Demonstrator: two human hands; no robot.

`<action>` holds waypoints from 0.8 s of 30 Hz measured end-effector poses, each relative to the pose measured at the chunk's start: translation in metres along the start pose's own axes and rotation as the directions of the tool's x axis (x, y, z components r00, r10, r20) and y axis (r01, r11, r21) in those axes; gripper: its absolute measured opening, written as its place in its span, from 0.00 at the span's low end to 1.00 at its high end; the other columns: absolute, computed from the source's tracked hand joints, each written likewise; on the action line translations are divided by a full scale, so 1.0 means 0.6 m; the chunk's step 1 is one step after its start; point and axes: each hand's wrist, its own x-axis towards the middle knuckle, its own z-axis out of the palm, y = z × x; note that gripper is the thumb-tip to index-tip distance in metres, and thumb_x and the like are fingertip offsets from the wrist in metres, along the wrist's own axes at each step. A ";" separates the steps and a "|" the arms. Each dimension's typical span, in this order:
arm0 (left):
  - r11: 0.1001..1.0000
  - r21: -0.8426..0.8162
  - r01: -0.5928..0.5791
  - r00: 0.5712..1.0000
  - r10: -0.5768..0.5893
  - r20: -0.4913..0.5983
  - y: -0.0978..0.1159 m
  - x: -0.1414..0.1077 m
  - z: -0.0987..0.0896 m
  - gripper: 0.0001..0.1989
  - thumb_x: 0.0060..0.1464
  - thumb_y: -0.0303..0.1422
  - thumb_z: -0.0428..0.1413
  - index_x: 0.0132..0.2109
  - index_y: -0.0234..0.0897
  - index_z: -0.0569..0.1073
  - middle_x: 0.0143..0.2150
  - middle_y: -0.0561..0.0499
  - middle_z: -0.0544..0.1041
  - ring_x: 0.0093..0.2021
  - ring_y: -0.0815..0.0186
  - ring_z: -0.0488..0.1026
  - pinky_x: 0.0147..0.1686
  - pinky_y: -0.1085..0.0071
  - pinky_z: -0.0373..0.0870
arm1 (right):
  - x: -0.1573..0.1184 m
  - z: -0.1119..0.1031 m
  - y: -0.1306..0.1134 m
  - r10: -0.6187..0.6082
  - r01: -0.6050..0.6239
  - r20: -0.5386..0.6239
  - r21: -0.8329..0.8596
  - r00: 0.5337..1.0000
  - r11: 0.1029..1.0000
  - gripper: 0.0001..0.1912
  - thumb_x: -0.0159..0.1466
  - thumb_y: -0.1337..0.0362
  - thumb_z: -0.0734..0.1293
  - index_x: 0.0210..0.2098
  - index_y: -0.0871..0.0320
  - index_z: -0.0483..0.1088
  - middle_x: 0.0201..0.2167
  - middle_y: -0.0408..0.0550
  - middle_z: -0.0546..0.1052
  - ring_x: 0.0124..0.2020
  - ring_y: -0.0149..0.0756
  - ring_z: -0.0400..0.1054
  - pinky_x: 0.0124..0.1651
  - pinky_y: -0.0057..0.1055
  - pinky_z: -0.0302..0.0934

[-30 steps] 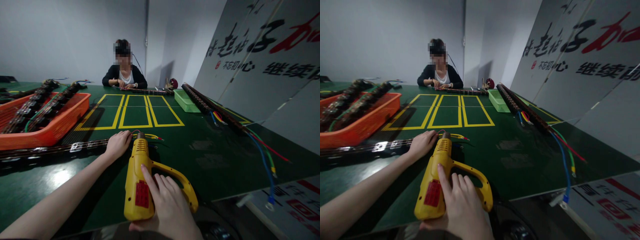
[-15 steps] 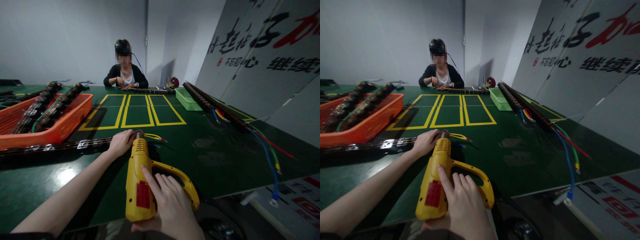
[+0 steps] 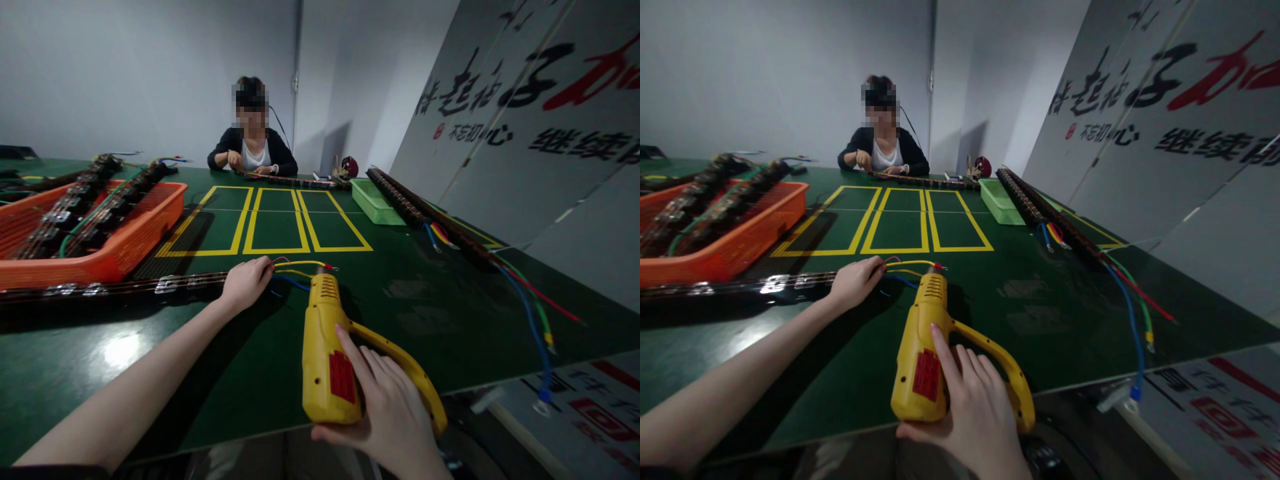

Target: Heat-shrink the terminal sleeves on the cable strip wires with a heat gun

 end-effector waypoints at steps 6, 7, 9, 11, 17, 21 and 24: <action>0.993 -0.010 0.114 0.993 -0.115 -0.012 0.016 0.001 -0.005 0.16 0.63 0.40 0.41 0.38 0.40 0.70 0.36 0.51 0.77 0.36 0.62 0.74 0.34 0.69 0.62 | -0.008 0.003 -0.001 0.016 -0.017 -0.026 -0.045 1.000 0.999 0.61 0.46 0.28 0.61 0.67 0.58 0.44 0.46 0.53 0.74 0.44 0.47 0.70 0.46 0.39 0.62; 0.994 -0.015 0.113 0.993 -0.113 -0.020 0.016 0.002 -0.005 0.16 0.63 0.40 0.41 0.37 0.40 0.70 0.36 0.51 0.77 0.37 0.62 0.74 0.34 0.69 0.62 | -0.007 0.003 -0.002 0.002 -0.003 -0.031 -0.054 1.000 0.999 0.60 0.47 0.28 0.61 0.67 0.59 0.44 0.46 0.53 0.74 0.43 0.46 0.70 0.45 0.39 0.62; 0.995 -0.026 0.098 0.994 -0.099 -0.042 0.015 0.004 -0.004 0.17 0.62 0.41 0.41 0.37 0.39 0.71 0.38 0.50 0.77 0.40 0.61 0.73 0.33 0.69 0.62 | -0.005 0.005 -0.006 -0.028 0.025 -0.046 -0.069 0.999 0.997 0.60 0.47 0.28 0.60 0.67 0.59 0.44 0.46 0.53 0.75 0.42 0.46 0.71 0.43 0.39 0.63; 0.994 -0.042 0.100 0.994 -0.102 -0.046 0.013 0.006 -0.003 0.17 0.62 0.41 0.42 0.36 0.39 0.71 0.39 0.50 0.76 0.41 0.61 0.72 0.33 0.69 0.62 | -0.001 0.008 -0.014 -0.029 0.024 -0.065 -0.079 0.997 0.997 0.60 0.47 0.28 0.60 0.67 0.60 0.44 0.45 0.54 0.75 0.41 0.46 0.71 0.42 0.39 0.64; 0.988 -0.076 0.133 0.990 -0.135 -0.027 0.014 0.008 0.000 0.16 0.61 0.41 0.43 0.36 0.39 0.72 0.38 0.50 0.77 0.40 0.60 0.74 0.34 0.68 0.62 | 0.020 0.019 -0.055 -0.057 0.056 -0.101 -0.020 0.993 0.998 0.60 0.47 0.27 0.60 0.67 0.61 0.45 0.39 0.53 0.76 0.36 0.45 0.72 0.38 0.39 0.65; 0.990 -0.066 0.124 0.992 -0.126 -0.029 0.010 0.007 0.003 0.17 0.62 0.41 0.43 0.38 0.39 0.72 0.38 0.49 0.78 0.40 0.60 0.74 0.34 0.68 0.62 | 0.038 0.025 -0.082 -0.106 0.109 -0.058 0.042 0.993 0.993 0.58 0.49 0.27 0.58 0.66 0.61 0.48 0.34 0.51 0.75 0.32 0.43 0.71 0.35 0.37 0.64; 0.992 -0.071 0.108 0.994 -0.110 -0.020 0.004 0.007 0.006 0.17 0.62 0.40 0.42 0.39 0.39 0.72 0.39 0.49 0.78 0.40 0.61 0.74 0.33 0.69 0.61 | 0.046 0.031 -0.096 -0.140 0.144 -0.047 0.071 0.989 0.987 0.57 0.50 0.28 0.57 0.66 0.61 0.49 0.33 0.51 0.75 0.32 0.42 0.71 0.35 0.38 0.64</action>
